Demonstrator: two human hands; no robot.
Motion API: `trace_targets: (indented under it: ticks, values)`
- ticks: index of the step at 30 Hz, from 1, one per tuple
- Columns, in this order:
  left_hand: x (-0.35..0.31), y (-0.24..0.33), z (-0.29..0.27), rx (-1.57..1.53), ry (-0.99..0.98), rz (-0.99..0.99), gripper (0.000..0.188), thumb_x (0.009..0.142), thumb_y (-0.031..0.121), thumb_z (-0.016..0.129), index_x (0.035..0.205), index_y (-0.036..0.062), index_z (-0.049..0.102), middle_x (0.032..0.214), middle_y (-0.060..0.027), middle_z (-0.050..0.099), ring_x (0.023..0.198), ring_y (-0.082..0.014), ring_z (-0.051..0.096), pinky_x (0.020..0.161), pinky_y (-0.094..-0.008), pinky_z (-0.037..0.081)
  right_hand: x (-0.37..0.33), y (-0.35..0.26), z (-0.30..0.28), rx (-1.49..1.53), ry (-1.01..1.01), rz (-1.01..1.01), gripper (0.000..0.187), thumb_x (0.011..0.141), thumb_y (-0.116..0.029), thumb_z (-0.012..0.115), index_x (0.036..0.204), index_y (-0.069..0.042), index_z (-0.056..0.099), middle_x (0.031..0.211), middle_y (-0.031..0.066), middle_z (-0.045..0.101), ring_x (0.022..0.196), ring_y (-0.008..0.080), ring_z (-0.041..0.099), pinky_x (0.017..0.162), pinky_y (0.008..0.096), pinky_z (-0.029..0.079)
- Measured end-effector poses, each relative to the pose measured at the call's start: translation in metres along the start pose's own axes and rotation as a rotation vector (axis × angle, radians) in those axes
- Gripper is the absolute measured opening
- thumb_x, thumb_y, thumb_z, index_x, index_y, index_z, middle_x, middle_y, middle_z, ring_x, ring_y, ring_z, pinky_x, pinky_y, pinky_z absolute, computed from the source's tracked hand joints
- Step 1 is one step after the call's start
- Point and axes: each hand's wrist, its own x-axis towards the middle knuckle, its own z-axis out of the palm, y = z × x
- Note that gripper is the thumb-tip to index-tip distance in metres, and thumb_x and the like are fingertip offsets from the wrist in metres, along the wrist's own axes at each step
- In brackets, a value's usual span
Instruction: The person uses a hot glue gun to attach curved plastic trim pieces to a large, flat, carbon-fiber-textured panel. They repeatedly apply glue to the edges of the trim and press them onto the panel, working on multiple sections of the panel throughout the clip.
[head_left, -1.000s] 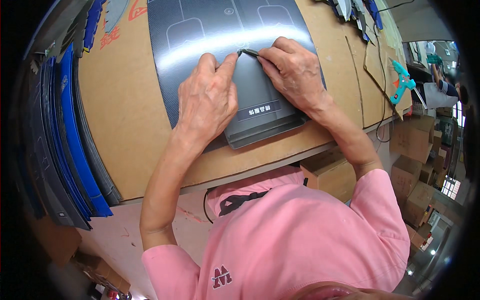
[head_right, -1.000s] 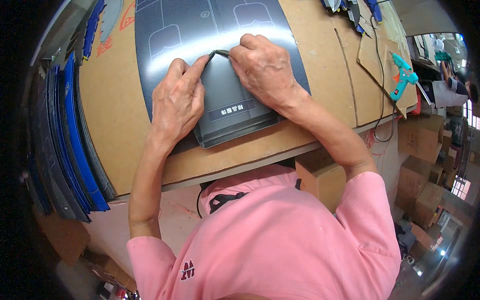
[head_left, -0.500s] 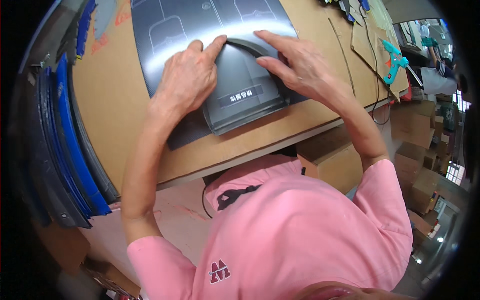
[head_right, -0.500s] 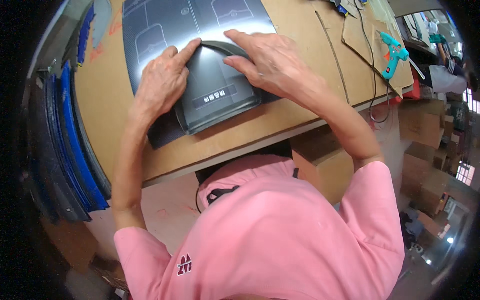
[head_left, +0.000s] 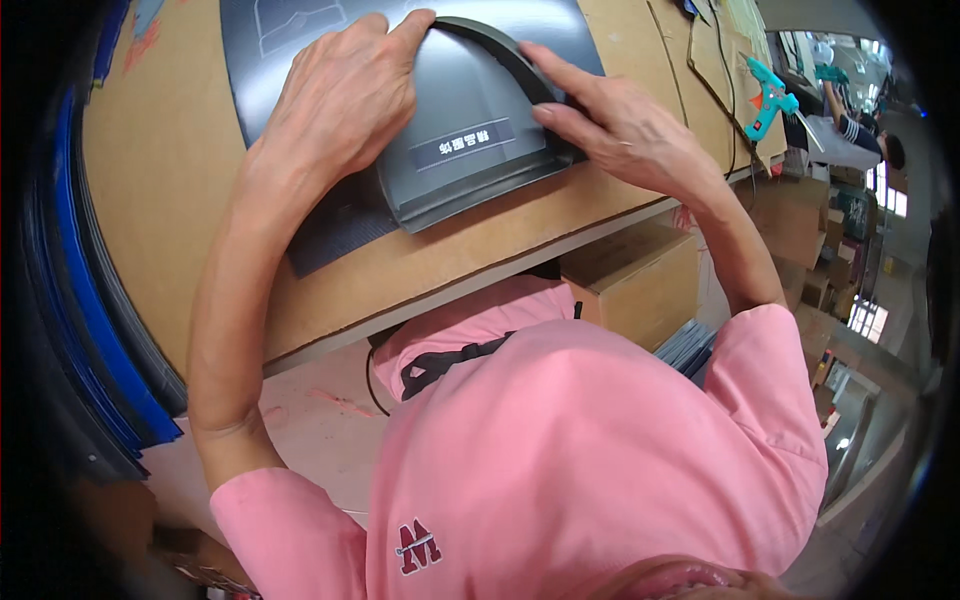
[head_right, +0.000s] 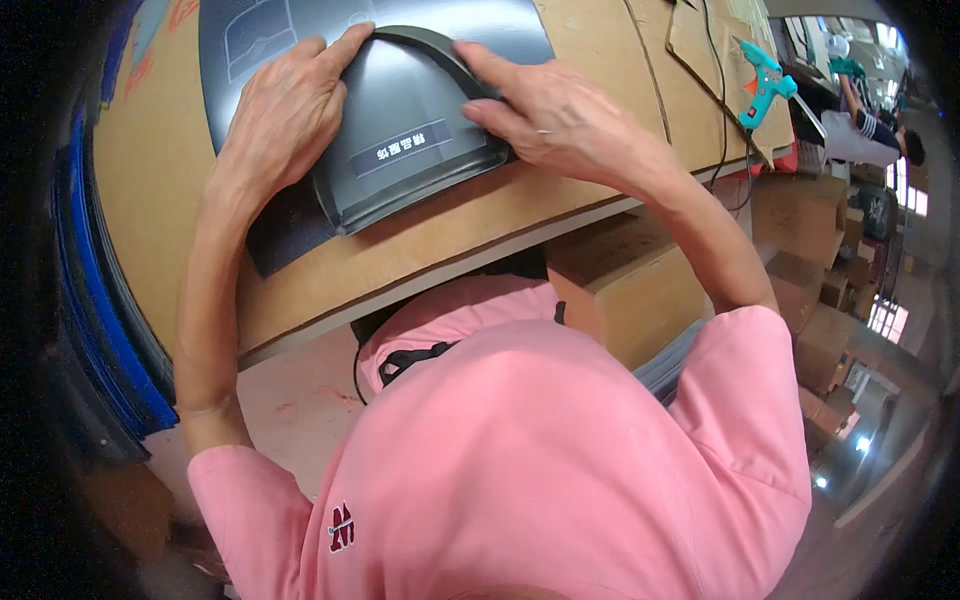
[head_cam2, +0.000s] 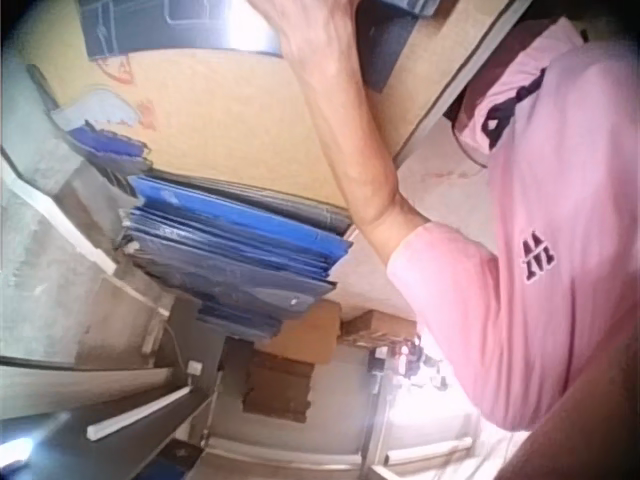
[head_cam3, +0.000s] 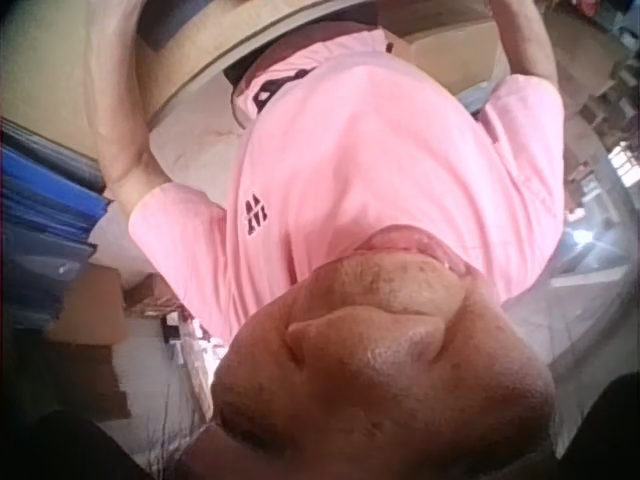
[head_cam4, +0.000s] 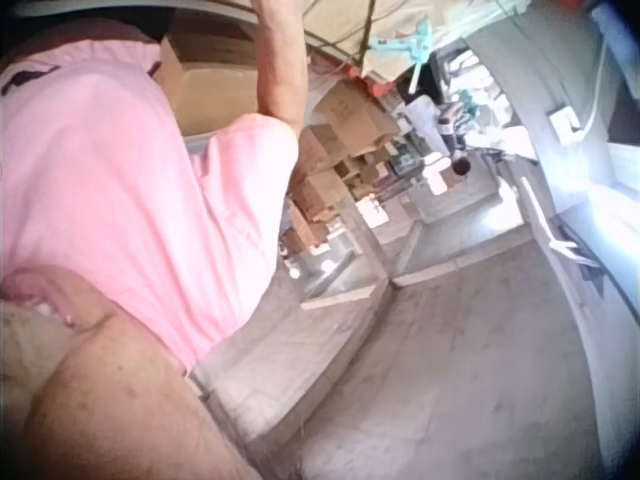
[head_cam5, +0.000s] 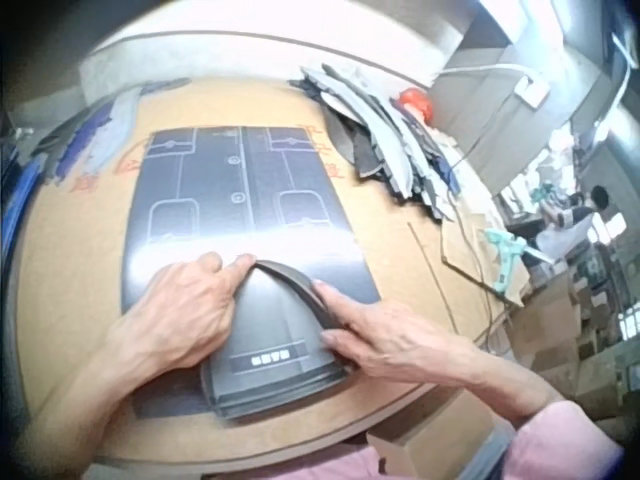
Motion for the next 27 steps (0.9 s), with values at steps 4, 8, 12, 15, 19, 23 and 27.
trace_targets:
  ticks: [4,8,12,15,19,23,27]
  values:
    - [0.007,0.005,-0.013,-0.1,-0.142,-0.092,0.031,0.083,0.006,0.041,0.109,-0.0055,0.055,0.078,-0.0273,0.058,0.068,-0.0394,0.061,0.064,-0.0434,0.051,-0.009,0.006,0.002,0.021,-0.006,-0.029,0.058,0.088,-0.016,0.054,0.141,-0.008,0.034,0.08,0.0215,0.058,0.075,0.037,0.054,0.071,0.0431,0.042]
    - [0.005,0.003,-0.01,-0.069,-0.1,-0.051,0.033,0.083,0.005,0.042,0.113,-0.002,0.054,0.083,-0.024,0.058,0.077,-0.0382,0.061,0.071,-0.0439,0.05,-0.007,0.002,0.009,-0.044,0.0,-0.008,0.054,0.087,-0.013,0.05,0.139,-0.005,0.036,0.087,0.0248,0.061,0.083,0.0421,0.056,0.078,0.0474,0.042]
    - [0.0,-0.003,0.004,-0.009,-0.015,-0.023,0.042,0.081,0.002,0.044,0.122,0.0054,0.052,0.085,-0.0197,0.057,0.082,-0.0372,0.059,0.077,-0.0459,0.048,-0.001,0.012,0.008,-0.084,0.058,-0.088,0.055,0.09,-0.023,0.054,0.143,-0.017,0.038,0.081,0.0164,0.06,0.076,0.0329,0.056,0.071,0.0393,0.043]
    - [0.001,-0.002,0.004,-0.013,-0.011,-0.035,0.043,0.081,0.002,0.044,0.123,0.0056,0.052,0.085,-0.0194,0.058,0.081,-0.0368,0.06,0.076,-0.0455,0.049,0.016,0.01,0.002,-0.186,0.149,-0.126,0.047,0.092,-0.03,0.054,0.137,-0.018,0.046,0.083,0.0153,0.061,0.078,0.0323,0.057,0.071,0.0404,0.044]
    - [0.0,0.0,0.0,-0.045,-0.035,-0.059,0.045,0.081,0.002,0.045,0.125,0.0059,0.052,0.086,-0.0192,0.058,0.078,-0.0368,0.06,0.074,-0.0451,0.049,0.044,0.007,0.01,-0.187,0.26,-0.242,0.038,0.092,-0.026,0.055,0.129,-0.019,0.055,0.077,0.012,0.059,0.072,0.0294,0.056,0.067,0.0388,0.044]
    - [0.001,0.005,0.0,-0.061,-0.119,-0.083,0.045,0.081,0.003,0.045,0.126,0.0064,0.052,0.087,-0.0189,0.058,0.078,-0.0369,0.06,0.073,-0.0449,0.05,0.052,0.016,0.024,-0.065,0.299,-0.312,0.035,0.091,-0.02,0.055,0.125,-0.018,0.058,0.075,0.0105,0.058,0.07,0.028,0.057,0.064,0.0373,0.044]
    - [0.002,0.0,-0.005,-0.031,-0.126,-0.082,0.046,0.082,0.004,0.045,0.127,0.0083,0.051,0.088,-0.0175,0.057,0.079,-0.0362,0.06,0.074,-0.0451,0.05,0.057,0.015,0.024,-0.034,0.371,-0.343,0.031,0.089,-0.018,0.055,0.119,-0.017,0.062,0.074,0.0127,0.059,0.069,0.0311,0.059,0.063,0.0407,0.046]
